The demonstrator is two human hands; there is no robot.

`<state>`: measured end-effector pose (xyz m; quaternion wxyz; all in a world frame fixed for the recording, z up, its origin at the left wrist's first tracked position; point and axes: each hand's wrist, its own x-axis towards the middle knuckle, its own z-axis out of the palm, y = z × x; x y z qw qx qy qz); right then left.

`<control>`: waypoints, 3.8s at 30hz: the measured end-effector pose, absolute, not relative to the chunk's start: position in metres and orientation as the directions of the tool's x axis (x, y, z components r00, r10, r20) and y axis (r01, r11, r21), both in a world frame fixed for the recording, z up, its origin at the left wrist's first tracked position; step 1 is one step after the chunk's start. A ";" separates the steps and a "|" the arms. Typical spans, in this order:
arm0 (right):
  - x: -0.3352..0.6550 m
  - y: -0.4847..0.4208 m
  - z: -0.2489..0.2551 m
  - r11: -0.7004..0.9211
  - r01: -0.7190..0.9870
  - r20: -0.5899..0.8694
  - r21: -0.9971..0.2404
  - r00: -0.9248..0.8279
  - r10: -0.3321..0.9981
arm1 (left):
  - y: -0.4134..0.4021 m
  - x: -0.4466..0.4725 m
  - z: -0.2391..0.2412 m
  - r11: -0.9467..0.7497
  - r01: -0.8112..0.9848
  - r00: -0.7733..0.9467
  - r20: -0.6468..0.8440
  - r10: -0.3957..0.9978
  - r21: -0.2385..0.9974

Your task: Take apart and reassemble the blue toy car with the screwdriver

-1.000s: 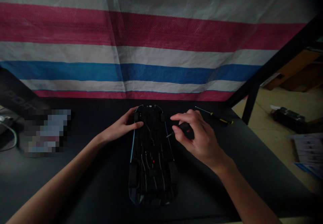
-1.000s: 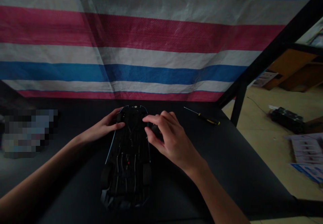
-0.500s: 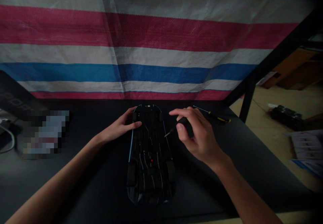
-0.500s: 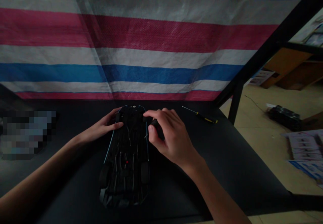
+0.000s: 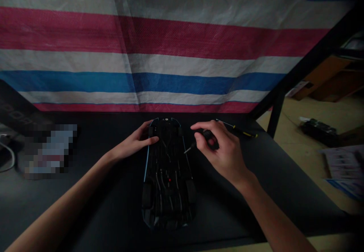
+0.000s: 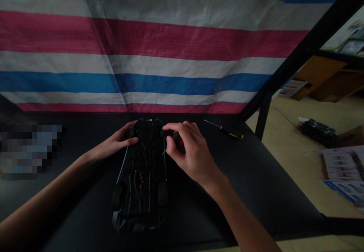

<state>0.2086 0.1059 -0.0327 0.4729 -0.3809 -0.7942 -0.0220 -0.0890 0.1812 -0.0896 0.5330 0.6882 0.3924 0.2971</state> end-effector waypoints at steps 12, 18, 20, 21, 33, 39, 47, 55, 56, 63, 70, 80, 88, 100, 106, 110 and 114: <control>0.207 0.102 -0.032 0.753 0.593 0.756 -0.285 -0.344 0.557 | 0.179 -0.088 -0.089 -0.109 0.205 0.510 -0.011 0.860 0.973; 0.210 0.104 -0.029 0.711 0.638 0.771 -0.295 -0.280 0.572 | 0.180 -0.088 -0.089 -0.110 0.213 0.505 -0.013 0.863 0.971; 0.210 0.104 -0.030 0.732 0.621 0.774 -0.281 -0.304 0.556 | 0.180 -0.088 -0.088 -0.107 0.213 0.500 -0.015 0.866 0.971; 0.210 0.104 -0.030 0.741 0.613 0.770 -0.274 -0.322 0.551 | 0.180 -0.087 -0.087 -0.107 0.211 0.501 -0.014 0.865 0.972; 0.207 0.103 -0.032 0.735 0.632 0.767 -0.247 -0.336 0.547 | 0.179 -0.088 -0.085 -0.100 0.228 0.500 -0.028 0.866 0.969; 0.210 0.103 -0.031 0.725 0.642 0.773 -0.250 -0.319 0.549 | 0.178 -0.086 -0.085 -0.102 0.210 0.509 -0.019 0.861 0.972; 0.209 0.102 -0.029 0.723 0.639 0.779 -0.262 -0.302 0.549 | 0.178 -0.087 -0.085 -0.100 0.190 0.521 -0.014 0.853 0.977; 0.208 0.101 -0.031 0.751 0.608 0.760 -0.258 -0.352 0.546 | 0.181 -0.087 -0.091 -0.083 0.161 0.517 -0.012 0.856 0.983; 0.209 0.102 -0.032 0.742 0.616 0.764 -0.267 -0.334 0.552 | 0.181 -0.087 -0.091 -0.084 0.161 0.516 -0.012 0.856 0.983; 0.209 0.106 -0.039 0.745 0.593 0.755 -0.305 -0.326 0.569 | 0.179 -0.086 -0.086 -0.095 0.179 0.515 -0.011 0.857 0.979; 0.211 0.105 -0.036 0.687 0.634 0.719 -0.356 -0.284 0.634 | 0.179 -0.087 -0.087 -0.103 0.177 0.521 -0.005 0.854 0.979; 0.215 0.102 -0.027 0.716 0.551 0.650 -0.428 -0.363 0.668 | 0.180 -0.087 -0.088 -0.118 0.201 0.518 -0.003 0.855 0.972; 0.218 0.105 -0.030 0.756 0.571 0.679 -0.320 -0.418 0.603 | 0.181 -0.088 -0.090 -0.106 0.166 0.527 0.003 0.850 0.980; 0.217 0.105 -0.030 0.748 0.563 0.660 -0.352 -0.418 0.624 | 0.180 -0.088 -0.087 -0.111 0.199 0.521 -0.010 0.853 0.974; 0.216 0.105 -0.029 0.731 0.594 0.699 -0.335 -0.364 0.616 | 0.180 -0.089 -0.089 -0.135 0.230 0.515 -0.003 0.857 0.964; 0.217 0.104 -0.027 0.749 0.556 0.667 -0.359 -0.409 0.623 | 0.180 -0.088 -0.088 -0.142 0.239 0.512 0.000 0.859 0.960; 0.219 0.104 -0.026 0.706 0.605 0.654 -0.369 -0.370 0.659 | 0.179 -0.087 -0.086 -0.135 0.240 0.506 -0.005 0.863 0.961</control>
